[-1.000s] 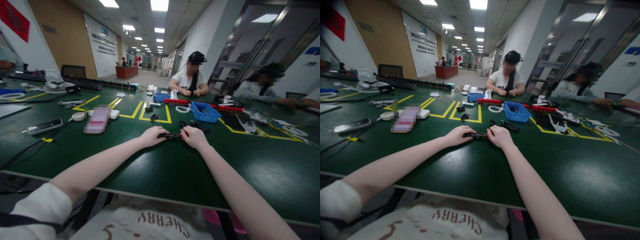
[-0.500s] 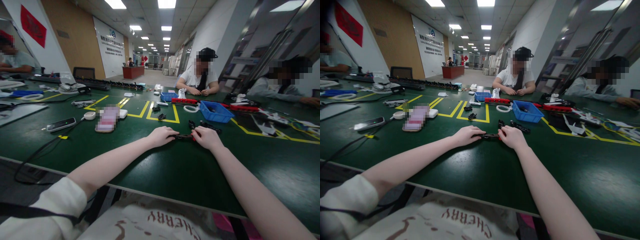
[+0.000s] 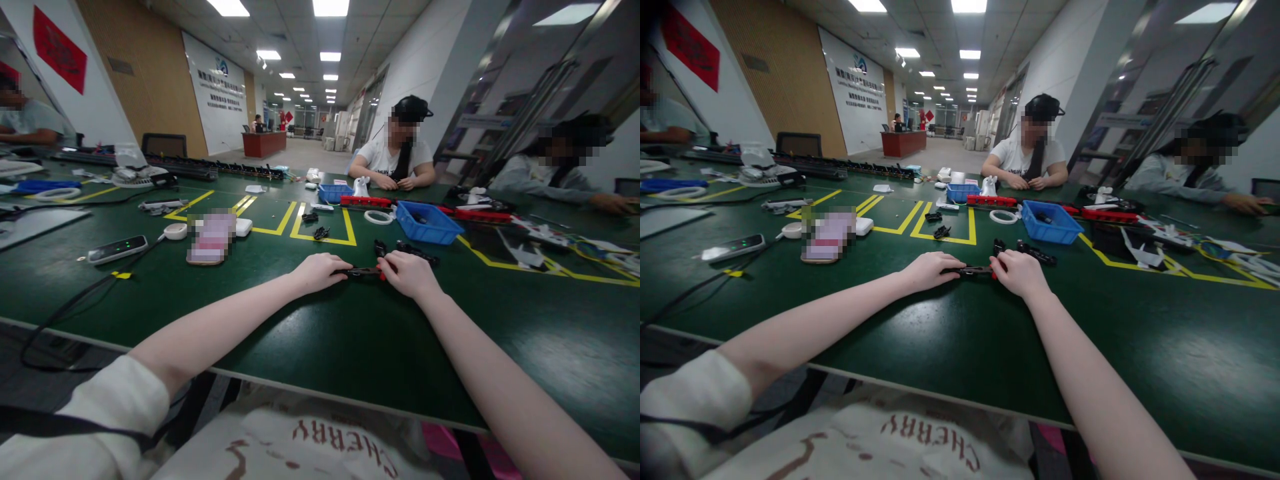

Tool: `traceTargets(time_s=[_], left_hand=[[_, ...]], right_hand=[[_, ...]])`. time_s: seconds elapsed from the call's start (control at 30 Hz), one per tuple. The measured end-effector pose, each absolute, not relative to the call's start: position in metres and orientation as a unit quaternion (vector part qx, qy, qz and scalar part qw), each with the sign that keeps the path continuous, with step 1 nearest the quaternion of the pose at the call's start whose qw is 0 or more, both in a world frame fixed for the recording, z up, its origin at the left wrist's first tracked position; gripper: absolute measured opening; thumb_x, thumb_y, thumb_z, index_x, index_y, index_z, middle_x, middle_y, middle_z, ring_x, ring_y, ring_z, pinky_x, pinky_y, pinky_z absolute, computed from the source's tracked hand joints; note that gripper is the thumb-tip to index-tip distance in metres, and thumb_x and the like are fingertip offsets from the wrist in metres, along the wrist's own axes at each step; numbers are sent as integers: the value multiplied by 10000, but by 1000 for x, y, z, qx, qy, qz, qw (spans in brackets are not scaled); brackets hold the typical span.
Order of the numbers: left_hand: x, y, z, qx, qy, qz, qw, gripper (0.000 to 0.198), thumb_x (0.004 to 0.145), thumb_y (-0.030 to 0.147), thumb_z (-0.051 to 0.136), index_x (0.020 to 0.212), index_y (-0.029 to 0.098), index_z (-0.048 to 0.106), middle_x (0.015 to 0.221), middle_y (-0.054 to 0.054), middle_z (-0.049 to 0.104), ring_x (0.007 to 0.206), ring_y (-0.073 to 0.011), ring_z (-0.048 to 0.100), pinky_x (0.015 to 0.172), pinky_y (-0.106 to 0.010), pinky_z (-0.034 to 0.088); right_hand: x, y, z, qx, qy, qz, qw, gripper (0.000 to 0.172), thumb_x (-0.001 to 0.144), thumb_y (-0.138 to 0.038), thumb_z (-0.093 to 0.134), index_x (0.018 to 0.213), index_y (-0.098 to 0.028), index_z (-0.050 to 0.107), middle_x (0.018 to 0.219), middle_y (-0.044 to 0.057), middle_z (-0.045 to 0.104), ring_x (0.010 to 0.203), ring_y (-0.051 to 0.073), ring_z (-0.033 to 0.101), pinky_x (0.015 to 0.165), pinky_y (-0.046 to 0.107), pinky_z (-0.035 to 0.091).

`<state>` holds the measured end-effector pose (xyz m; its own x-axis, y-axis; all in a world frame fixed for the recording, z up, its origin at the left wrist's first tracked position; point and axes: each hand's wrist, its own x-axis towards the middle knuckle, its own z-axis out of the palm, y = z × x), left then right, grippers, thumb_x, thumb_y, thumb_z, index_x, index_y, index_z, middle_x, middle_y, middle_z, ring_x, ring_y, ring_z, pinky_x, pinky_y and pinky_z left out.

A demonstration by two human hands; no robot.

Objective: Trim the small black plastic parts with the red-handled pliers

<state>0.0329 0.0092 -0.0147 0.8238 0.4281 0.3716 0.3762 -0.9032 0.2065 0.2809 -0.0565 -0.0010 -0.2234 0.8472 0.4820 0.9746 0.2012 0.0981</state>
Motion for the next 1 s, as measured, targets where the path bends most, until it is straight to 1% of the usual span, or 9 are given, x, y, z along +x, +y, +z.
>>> traceTargets(time_s=[0.13, 0.3, 0.43, 0.57, 0.63, 0.77, 1.0], left_hand=[[33, 8, -14, 952, 212, 212, 66, 344, 940, 309, 552, 1260, 215, 633, 1242, -62, 666, 1100, -226, 641, 941, -325, 512], [32, 8, -14, 947, 215, 222, 85, 330, 935, 297, 556, 1243, 215, 641, 1219, -59, 672, 1089, -229, 637, 932, -335, 509], [33, 10, -16, 940, 221, 233, 113, 275, 910, 297, 590, 1159, 229, 684, 1162, -39, 690, 1066, -221, 634, 933, -334, 502], [33, 14, -19, 935, 221, 242, 133, 227, 889, 289, 611, 1075, 218, 720, 1130, -47, 693, 1035, -225, 638, 914, -347, 513], [33, 17, -20, 933, 217, 247, 149, 204, 880, 281, 625, 1038, 211, 733, 1119, -50, 692, 1013, -211, 646, 918, -335, 514], [32, 22, -22, 927, 204, 256, 182, 194, 873, 256, 646, 1030, 189, 739, 1104, -61, 694, 993, -179, 658, 947, -304, 503], [32, 24, -22, 922, 194, 262, 211, 196, 863, 235, 654, 1030, 193, 746, 1096, -71, 693, 993, -186, 659, 960, -328, 499]], right_hand=[[277, -56, -1, -605, -755, -198, 159, 412, 961, -392, 379, 717, -176, 632, 768, 63, 663, 684, 166, 590, 621, 283, 358], [276, -56, 0, -612, -752, -196, 149, 399, 961, -368, 376, 733, -178, 641, 791, 60, 678, 672, 156, 592, 607, 276, 350], [278, -57, 1, -617, -749, -198, 142, 393, 956, -353, 374, 741, -174, 650, 806, 72, 684, 673, 161, 594, 602, 281, 343], [279, -57, 1, -619, -747, -197, 141, 393, 955, -354, 373, 743, -176, 652, 800, 66, 684, 665, 160, 590, 599, 282, 342], [280, -58, 0, -619, -747, -198, 142, 396, 956, -358, 371, 743, -177, 651, 795, 63, 682, 664, 159, 589, 595, 282, 341], [280, -58, 0, -615, -748, -203, 146, 403, 959, -376, 377, 736, -177, 647, 808, 67, 683, 699, 164, 598, 616, 282, 350], [279, -59, 1, -616, -741, -214, 163, 426, 966, -390, 359, 731, -177, 643, 796, 79, 679, 720, 174, 600, 634, 287, 359]])
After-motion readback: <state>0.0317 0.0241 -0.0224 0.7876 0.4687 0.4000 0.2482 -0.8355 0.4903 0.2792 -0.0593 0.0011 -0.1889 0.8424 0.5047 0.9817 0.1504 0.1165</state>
